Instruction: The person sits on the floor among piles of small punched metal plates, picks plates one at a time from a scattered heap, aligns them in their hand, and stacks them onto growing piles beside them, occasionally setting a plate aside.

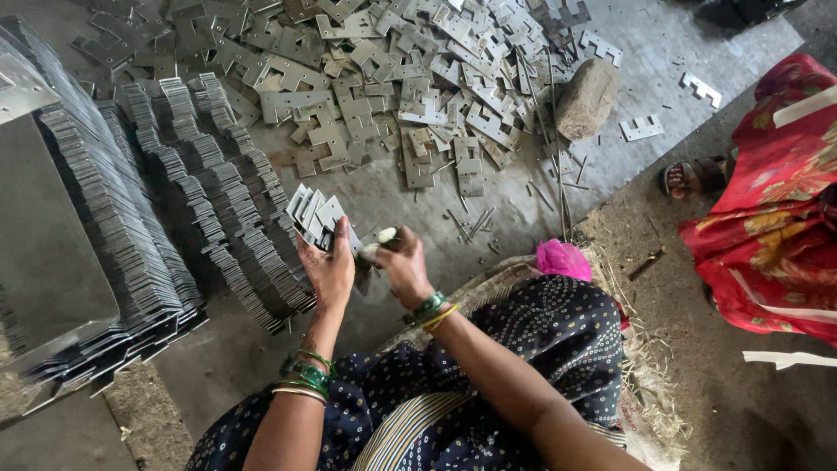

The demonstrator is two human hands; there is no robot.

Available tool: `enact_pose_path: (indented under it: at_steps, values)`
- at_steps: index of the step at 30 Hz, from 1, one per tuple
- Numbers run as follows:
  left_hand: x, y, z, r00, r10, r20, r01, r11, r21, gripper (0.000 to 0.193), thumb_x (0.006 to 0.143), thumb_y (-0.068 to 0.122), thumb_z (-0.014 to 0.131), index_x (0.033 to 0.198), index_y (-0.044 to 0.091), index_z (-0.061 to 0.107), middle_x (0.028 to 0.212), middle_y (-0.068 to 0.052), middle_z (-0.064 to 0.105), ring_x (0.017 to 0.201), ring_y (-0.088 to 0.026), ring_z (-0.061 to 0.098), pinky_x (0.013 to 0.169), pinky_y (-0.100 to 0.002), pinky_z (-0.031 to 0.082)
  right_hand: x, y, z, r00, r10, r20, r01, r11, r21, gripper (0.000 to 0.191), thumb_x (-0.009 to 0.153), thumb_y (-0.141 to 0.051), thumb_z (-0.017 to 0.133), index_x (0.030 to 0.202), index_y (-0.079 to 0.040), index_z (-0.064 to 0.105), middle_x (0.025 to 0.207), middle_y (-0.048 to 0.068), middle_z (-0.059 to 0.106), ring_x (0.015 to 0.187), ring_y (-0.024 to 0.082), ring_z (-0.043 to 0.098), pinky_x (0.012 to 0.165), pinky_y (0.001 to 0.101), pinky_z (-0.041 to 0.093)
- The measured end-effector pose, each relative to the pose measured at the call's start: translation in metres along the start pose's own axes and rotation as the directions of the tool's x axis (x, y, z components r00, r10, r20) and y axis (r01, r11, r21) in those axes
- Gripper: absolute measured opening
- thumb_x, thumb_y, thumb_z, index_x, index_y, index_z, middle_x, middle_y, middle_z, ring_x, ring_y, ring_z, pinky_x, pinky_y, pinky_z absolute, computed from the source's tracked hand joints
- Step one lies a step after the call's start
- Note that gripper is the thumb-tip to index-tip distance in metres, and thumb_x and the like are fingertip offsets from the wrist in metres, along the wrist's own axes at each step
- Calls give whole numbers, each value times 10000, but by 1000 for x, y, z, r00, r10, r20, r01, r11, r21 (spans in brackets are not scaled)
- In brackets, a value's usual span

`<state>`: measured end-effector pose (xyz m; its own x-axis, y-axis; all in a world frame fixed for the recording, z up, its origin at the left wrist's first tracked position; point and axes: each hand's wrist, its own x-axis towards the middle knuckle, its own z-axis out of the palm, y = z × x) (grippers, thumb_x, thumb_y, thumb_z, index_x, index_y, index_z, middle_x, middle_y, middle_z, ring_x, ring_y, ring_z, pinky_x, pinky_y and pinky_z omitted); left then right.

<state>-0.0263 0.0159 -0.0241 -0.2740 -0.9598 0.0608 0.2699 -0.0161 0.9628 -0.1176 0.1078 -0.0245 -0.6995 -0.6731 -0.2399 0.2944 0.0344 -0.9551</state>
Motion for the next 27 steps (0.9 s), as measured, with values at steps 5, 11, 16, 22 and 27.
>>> enact_pose_path:
  at_steps: [5, 11, 16, 22, 27]
  values:
    - [0, -3, 4, 973, -227, -34, 218, 962, -161, 538, 950, 105, 756, 1373, -51, 463, 1278, -148, 660, 1097, -189, 670, 958, -338, 572, 20, 8, -32, 989, -35, -143, -2, 967, -253, 179, 802, 16, 725, 937, -4, 610, 819, 59, 660, 719, 143, 627, 633, 305, 531]
    - [5, 15, -4, 788, -615, -29, 553, 727, -407, 658, 799, 80, 788, 1354, 34, 439, 1184, -126, 669, 984, -226, 695, 791, -404, 627, 64, -47, -105, 975, -145, -167, -45, 611, -791, 303, 877, -238, 729, 1155, -148, 649, 990, 59, 775, 803, 167, 745, 673, 320, 588]
    - [6, 36, -8, 800, -587, 122, 564, 669, -484, 443, 846, 140, 791, 1206, -25, 592, 989, -141, 696, 802, -265, 719, 698, -420, 623, 131, -82, -172, 949, -316, -11, 47, 178, -983, 452, 789, -305, 801, 1155, -83, 655, 1061, 214, 696, 1007, 400, 656, 835, 498, 539]
    - [1, 45, -14, 768, -624, 145, 616, 656, -437, 344, 857, 208, 752, 1113, 2, 647, 914, -140, 714, 761, -255, 722, 669, -387, 605, 204, -99, -189, 935, -343, 92, 119, 59, -991, 462, 740, -172, 683, 1192, -90, 645, 1212, 227, 625, 1162, 442, 575, 964, 503, 519]
    - [-1, 43, -12, 756, -638, 149, 631, 648, -426, 337, 844, 228, 755, 1094, 23, 659, 891, -122, 702, 729, -244, 700, 640, -384, 587, 242, -117, -177, 982, -188, 21, 27, 30, -999, 566, 772, -218, 701, 1320, -144, 579, 1302, 237, 562, 1211, 455, 536, 964, 525, 494]
